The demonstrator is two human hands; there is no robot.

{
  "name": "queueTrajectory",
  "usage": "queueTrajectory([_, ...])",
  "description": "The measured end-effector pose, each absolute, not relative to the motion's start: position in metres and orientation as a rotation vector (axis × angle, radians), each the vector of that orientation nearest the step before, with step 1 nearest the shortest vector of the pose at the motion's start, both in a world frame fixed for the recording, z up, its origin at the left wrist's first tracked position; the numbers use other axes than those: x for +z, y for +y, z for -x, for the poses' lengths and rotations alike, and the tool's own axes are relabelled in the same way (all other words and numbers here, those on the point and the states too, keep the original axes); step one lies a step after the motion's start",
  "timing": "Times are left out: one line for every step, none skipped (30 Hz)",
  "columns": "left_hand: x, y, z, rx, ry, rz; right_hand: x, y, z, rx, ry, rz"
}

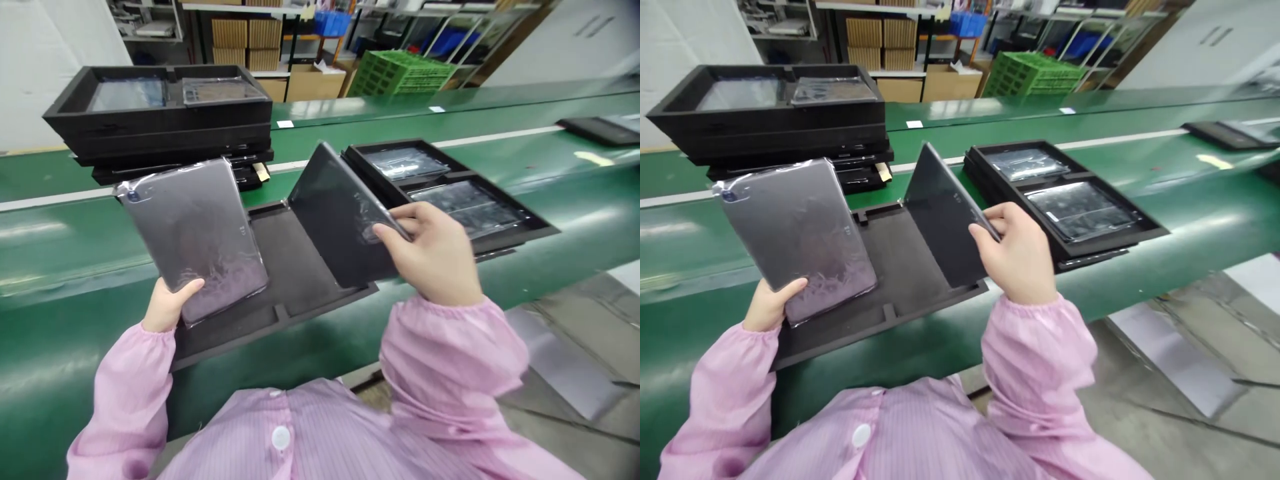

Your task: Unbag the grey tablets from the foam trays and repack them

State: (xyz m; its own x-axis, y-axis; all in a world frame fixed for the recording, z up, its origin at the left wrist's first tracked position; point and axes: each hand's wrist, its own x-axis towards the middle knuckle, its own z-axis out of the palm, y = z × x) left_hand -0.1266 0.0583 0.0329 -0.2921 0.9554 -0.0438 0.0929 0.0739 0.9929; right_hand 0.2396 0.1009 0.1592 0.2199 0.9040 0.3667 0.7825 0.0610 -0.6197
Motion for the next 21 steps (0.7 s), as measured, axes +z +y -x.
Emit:
queueTrajectory([0.031, 0.059, 0.128, 1.328, 1.532, -1.091, 0.156, 0.107, -0.24, 0.185, -1.614, 1.758])
queueTrajectory([0.03, 0.059, 0.128, 1.328, 1.531, -1.093, 0.152, 0.113, -0.24, 0.179, -1.625, 1.773])
queueTrajectory([0.03, 0.059, 0.129, 1.322, 1.527, -1.094, 0.148, 0.117, -0.24, 0.165, -1.624, 1.784])
queueTrajectory([0.029, 0.059, 0.129, 1.32, 1.524, -1.093, 0.145, 0.121, -0.239, 0.145, -1.624, 1.794])
queueTrajectory([0.029, 0.059, 0.129, 1.318, 1.519, -1.09, 0.142, 0.122, -0.239, 0.115, -1.627, 1.803])
queueTrajectory([0.029, 0.059, 0.129, 1.317, 1.517, -1.085, 0.141, 0.123, -0.238, 0.083, -1.635, 1.813])
queueTrajectory([0.03, 0.059, 0.129, 1.319, 1.516, -1.077, 0.14, 0.122, -0.237, 0.049, -1.646, 1.824])
queueTrajectory([0.03, 0.059, 0.128, 1.322, 1.516, -1.066, 0.14, 0.121, -0.236, 0.009, -1.657, 1.836])
queueTrajectory([0.031, 0.059, 0.127, 1.326, 1.52, -1.056, 0.141, 0.119, -0.235, -0.038, -1.658, 1.852])
queueTrajectory([0.033, 0.059, 0.127, 1.329, 1.525, -1.046, 0.141, 0.116, -0.233, -0.086, -1.652, 1.872])
queueTrajectory([0.034, 0.059, 0.125, 1.331, 1.528, -1.037, 0.142, 0.113, -0.229, -0.129, -1.644, 1.893])
queueTrajectory([0.035, 0.059, 0.124, 1.329, 1.526, -1.03, 0.141, 0.109, -0.224, -0.167, -1.642, 1.916])
queueTrajectory([0.037, 0.058, 0.123, 1.325, 1.52, -1.021, 0.138, 0.105, -0.217, -0.194, -1.655, 1.936])
queueTrajectory([0.038, 0.058, 0.122, 1.32, 1.512, -1.013, 0.134, 0.1, -0.208, -0.206, -1.687, 1.947])
queueTrajectory([0.039, 0.057, 0.121, 1.317, 1.506, -1.007, 0.128, 0.094, -0.196, -0.203, -1.744, 1.942])
queueTrajectory([0.04, 0.057, 0.121, 1.313, 1.504, -1.005, 0.12, 0.088, -0.184, -0.186, -1.821, 1.917])
queueTrajectory([0.039, 0.056, 0.122, 1.311, 1.506, -1.008, 0.11, 0.082, -0.171, -0.16, -1.909, 1.873])
queueTrajectory([0.038, 0.056, 0.123, 1.307, 1.508, -1.015, 0.099, 0.077, -0.159, -0.13, -1.998, 1.816])
queueTrajectory([0.037, 0.056, 0.124, 1.302, 1.51, -1.023, 0.087, 0.073, -0.148, -0.107, -2.07, 1.766])
queueTrajectory([0.035, 0.056, 0.126, 1.295, 1.508, -1.034, 0.076, 0.069, -0.139, -0.092, -2.124, 1.739])
queueTrajectory([0.033, 0.055, 0.128, 1.288, 1.501, -1.045, 0.066, 0.067, -0.132, -0.083, -2.16, 1.736])
